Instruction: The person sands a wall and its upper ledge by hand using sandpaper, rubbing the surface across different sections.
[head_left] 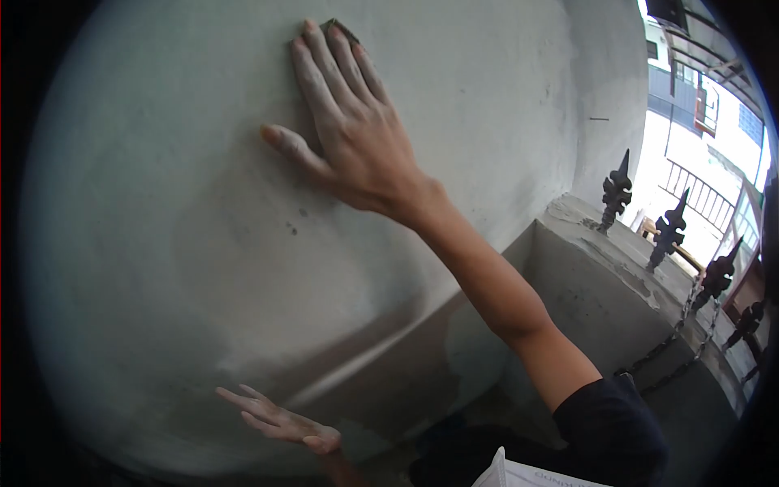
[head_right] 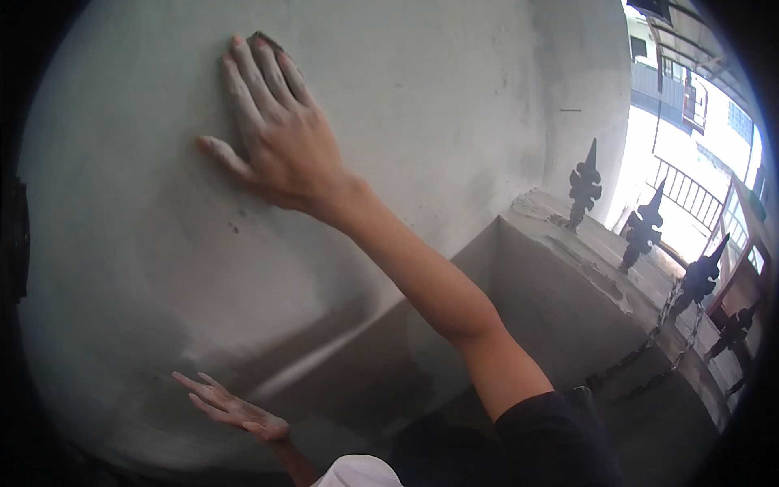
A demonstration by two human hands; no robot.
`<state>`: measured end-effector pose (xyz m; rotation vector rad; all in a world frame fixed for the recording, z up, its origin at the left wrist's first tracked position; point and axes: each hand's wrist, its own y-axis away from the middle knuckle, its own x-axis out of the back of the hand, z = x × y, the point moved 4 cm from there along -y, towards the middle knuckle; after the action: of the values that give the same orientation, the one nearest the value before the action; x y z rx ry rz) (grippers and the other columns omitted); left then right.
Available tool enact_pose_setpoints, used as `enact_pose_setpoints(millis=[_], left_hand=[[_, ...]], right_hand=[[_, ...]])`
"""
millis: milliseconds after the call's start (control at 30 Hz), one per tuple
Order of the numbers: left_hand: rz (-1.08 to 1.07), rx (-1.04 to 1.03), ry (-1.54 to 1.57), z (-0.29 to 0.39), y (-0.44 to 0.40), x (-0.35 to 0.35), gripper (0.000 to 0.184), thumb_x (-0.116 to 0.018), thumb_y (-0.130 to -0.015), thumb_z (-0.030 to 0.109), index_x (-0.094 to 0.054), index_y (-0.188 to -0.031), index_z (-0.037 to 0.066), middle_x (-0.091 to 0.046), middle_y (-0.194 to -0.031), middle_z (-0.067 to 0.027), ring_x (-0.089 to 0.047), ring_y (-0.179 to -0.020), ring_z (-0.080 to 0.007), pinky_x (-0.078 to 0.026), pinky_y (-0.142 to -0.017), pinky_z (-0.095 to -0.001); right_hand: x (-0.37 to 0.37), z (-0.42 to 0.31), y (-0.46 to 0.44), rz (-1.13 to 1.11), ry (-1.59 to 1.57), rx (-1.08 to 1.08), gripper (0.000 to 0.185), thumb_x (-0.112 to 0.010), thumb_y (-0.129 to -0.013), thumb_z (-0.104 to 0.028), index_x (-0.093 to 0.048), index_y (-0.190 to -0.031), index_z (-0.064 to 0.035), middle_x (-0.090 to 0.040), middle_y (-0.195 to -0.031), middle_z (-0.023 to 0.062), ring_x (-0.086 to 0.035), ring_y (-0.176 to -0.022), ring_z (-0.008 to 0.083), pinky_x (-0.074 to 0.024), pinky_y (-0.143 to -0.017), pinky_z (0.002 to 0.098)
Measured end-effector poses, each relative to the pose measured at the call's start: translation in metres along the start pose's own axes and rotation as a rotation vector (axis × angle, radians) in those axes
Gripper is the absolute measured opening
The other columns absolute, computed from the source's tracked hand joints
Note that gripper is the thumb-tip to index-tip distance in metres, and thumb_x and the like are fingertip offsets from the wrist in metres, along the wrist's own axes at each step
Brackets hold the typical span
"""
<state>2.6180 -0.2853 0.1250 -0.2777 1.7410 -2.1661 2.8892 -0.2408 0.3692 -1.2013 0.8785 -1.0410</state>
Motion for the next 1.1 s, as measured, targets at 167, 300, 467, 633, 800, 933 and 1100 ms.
enact_pose_setpoints(millis=[167, 300, 467, 633, 800, 933, 1100], left_hand=[[-0.022, -0.053, 0.125, -0.002, 0.012, -0.021, 0.091, -0.029, -0.092, 0.067, -0.004, -0.159, 0.011, 0.0, -0.159, -0.0356, -0.002, -0.147, -0.053, -0.012, -0.116, -0.065], [-0.061, -0.045, 0.109, 0.008, 0.0, -0.022, 0.093, -0.028, -0.093, 0.068, -0.004, -0.158, 0.007, -0.002, -0.158, -0.0371, -0.005, -0.147, -0.0529, -0.014, -0.117, -0.0624], [-0.069, 0.002, 0.095, 0.011, 0.01, -0.041, 0.094, -0.028, -0.093, 0.07, -0.004, -0.158, 0.007, -0.003, -0.158, -0.037, -0.007, -0.147, -0.0521, -0.015, -0.117, -0.0622], [-0.164, -0.033, 0.074, 0.001, 0.022, -0.039, 0.094, -0.029, -0.093, 0.069, -0.005, -0.157, 0.005, -0.005, -0.157, -0.0366, -0.009, -0.147, -0.052, -0.015, -0.117, -0.0618], [-0.211, -0.099, -0.047, -0.001, 0.031, -0.027, 0.086, -0.025, -0.098, 0.061, -0.011, -0.155, -0.002, -0.01, -0.16, -0.0307, -0.012, -0.149, -0.0452, -0.013, -0.119, -0.0574], [-0.29, 0.021, -0.176, 0.018, 0.041, -0.034, 0.077, -0.028, -0.101, 0.047, -0.009, -0.154, -0.005, -0.009, -0.16, -0.0311, -0.013, -0.149, -0.0457, -0.014, -0.119, -0.0564], [-0.379, 0.036, -0.307, 0.011, 0.05, -0.011, 0.073, -0.029, -0.102, 0.042, -0.007, -0.155, -0.003, -0.008, -0.16, -0.0301, -0.013, -0.149, -0.0454, -0.014, -0.12, -0.0555]], right_hand=[[0.011, -0.01, 0.103, -0.265, -0.042, -0.104, 0.081, -0.049, -0.097, -0.05, -0.029, -0.149, 0.0085, -0.024, -0.159, 0.0248, -0.02, -0.148, 0.0402, -0.0161, -0.122, 0.0484], [0.026, 0.028, 0.099, -0.3, 0.034, -0.104, 0.082, -0.043, -0.1, -0.052, -0.022, -0.152, 0.0065, -0.017, -0.161, 0.0237, -0.013, -0.15, 0.0373, -0.0102, -0.123, 0.047], [0.037, 0.059, 0.049, -0.146, 0.112, -0.142, 0.08, -0.044, -0.1, -0.049, -0.023, -0.151, 0.0094, -0.019, -0.16, 0.0255, -0.015, -0.149, 0.0399, -0.0134, -0.123, 0.0467], [0.041, 0.033, 0.139, -0.227, 0.094, -0.273, 0.079, -0.044, -0.1, -0.047, -0.023, -0.15, 0.0103, -0.019, -0.16, 0.0262, -0.016, -0.149, 0.0408, -0.0138, -0.122, 0.047], [0.043, 0.08, 0.085, -0.143, 0.057, -0.228, 0.079, -0.048, -0.1, -0.045, -0.023, -0.15, 0.0111, -0.019, -0.159, 0.0274, -0.016, -0.148, 0.0443, -0.0142, -0.121, 0.0512], [0.046, 0.087, 0.073, -0.083, 0.071, -0.231, 0.077, -0.047, -0.1, -0.044, -0.024, -0.15, 0.01, -0.02, -0.159, 0.0266, -0.015, -0.148, 0.0445, -0.0143, -0.121, 0.052], [0.042, 0.029, 0.174, -0.281, -0.003, -0.336, 0.076, -0.049, -0.1, -0.041, -0.025, -0.149, 0.0109, -0.021, -0.159, 0.0268, -0.016, -0.148, 0.0442, -0.0146, -0.121, 0.051]])
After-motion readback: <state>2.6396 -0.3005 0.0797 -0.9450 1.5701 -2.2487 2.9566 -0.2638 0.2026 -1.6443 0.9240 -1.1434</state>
